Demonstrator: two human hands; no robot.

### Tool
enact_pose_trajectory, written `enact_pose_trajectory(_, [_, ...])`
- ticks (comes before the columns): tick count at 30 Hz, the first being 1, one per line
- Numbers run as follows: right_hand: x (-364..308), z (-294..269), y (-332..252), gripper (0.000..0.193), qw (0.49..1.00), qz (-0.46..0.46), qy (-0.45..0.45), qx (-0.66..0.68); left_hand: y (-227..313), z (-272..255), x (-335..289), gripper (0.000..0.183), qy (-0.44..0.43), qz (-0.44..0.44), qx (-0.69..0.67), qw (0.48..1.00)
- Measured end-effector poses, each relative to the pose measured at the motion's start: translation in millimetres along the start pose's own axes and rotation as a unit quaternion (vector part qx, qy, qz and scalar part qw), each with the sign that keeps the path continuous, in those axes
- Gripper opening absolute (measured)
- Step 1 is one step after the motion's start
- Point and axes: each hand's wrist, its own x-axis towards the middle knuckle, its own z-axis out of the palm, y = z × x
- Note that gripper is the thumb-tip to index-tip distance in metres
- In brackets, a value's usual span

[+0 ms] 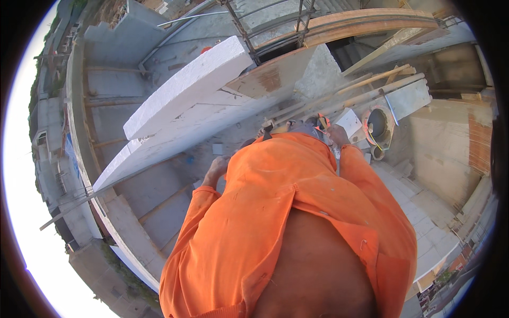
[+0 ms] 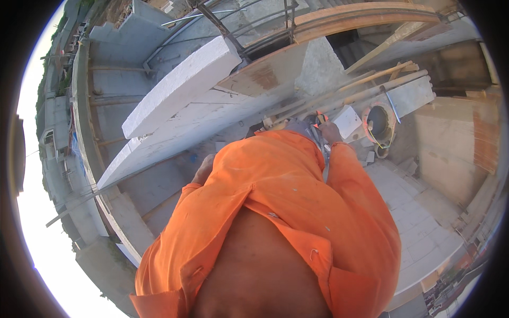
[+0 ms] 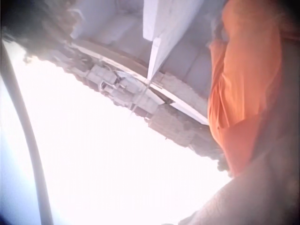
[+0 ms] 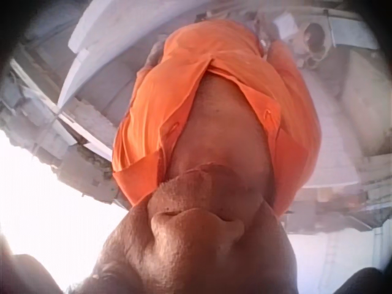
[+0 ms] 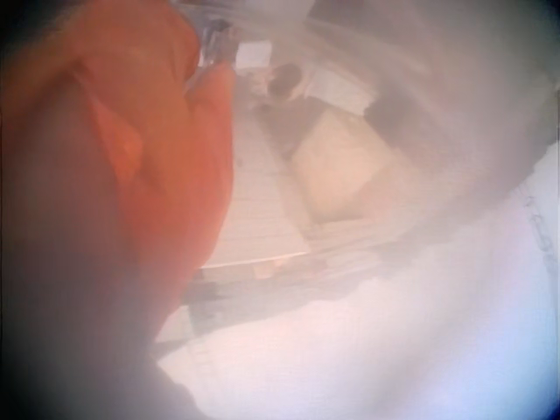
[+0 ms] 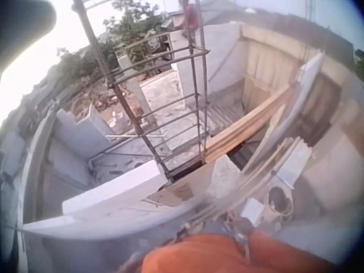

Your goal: The person applies mortar to the top of a structure with a trowel and places a white block onto the mortar bed.

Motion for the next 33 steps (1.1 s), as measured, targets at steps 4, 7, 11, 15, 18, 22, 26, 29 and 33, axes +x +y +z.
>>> enact_pose_trajectory(4, [-5.1,-11.2,-38.2,0.020,0.996,0.060,-0.030,0.051,-31.1,15.6,11.0,0.056,0.009,-0.003,-0.005,1.000])
enact_pose_trajectory(7, [-4.4,-7.3,-2.1,0.020,1.000,0.023,-0.011,0.004,-16.8,20.3,25.5,0.052,-0.015,0.012,-0.048,0.999])
enact_pose_trajectory(11, [-11.2,-8.9,-22.7,0.025,0.999,0.048,-0.013,0.020,-16.6,24.4,24.1,0.050,0.003,0.050,-0.062,0.997])
enact_pose_trajectory(15, [-19.4,-20.3,-29.3,0.018,0.996,-0.078,0.016,-0.044,-7.2,9.2,13.5,0.051,-0.001,0.042,-0.048,0.998])
enact_pose_trajectory(18, [-20.9,-16.5,-28.8,0.019,0.983,-0.155,0.049,-0.082,0.9,-7.7,1.8,0.053,0.002,0.042,-0.082,0.996])
enact_pose_trajectory(22, [-20.5,-16.9,-46.9,0.019,0.978,-0.155,0.035,-0.138,-14.0,-5.1,14.1,0.049,0.021,0.047,-0.057,0.997])
enact_pose_trajectory(26, [-36.9,-23.6,-64.9,0.020,0.997,-0.018,-0.023,-0.077,-35.9,14.7,29.5,0.045,0.031,0.068,-0.053,0.996])
enact_pose_trajectory(29, [-40.8,-23.7,-67.8,0.019,0.985,-0.086,-0.001,-0.151,-73.3,14.4,13.0,0.042,0.022,0.059,-0.058,0.996])
enact_pose_trajectory(33, [-39.5,18.6,-45.8,0.015,0.964,-0.071,0.045,-0.252,-102.8,-6.0,2.6,0.038,0.014,0.032,-0.047,0.998])
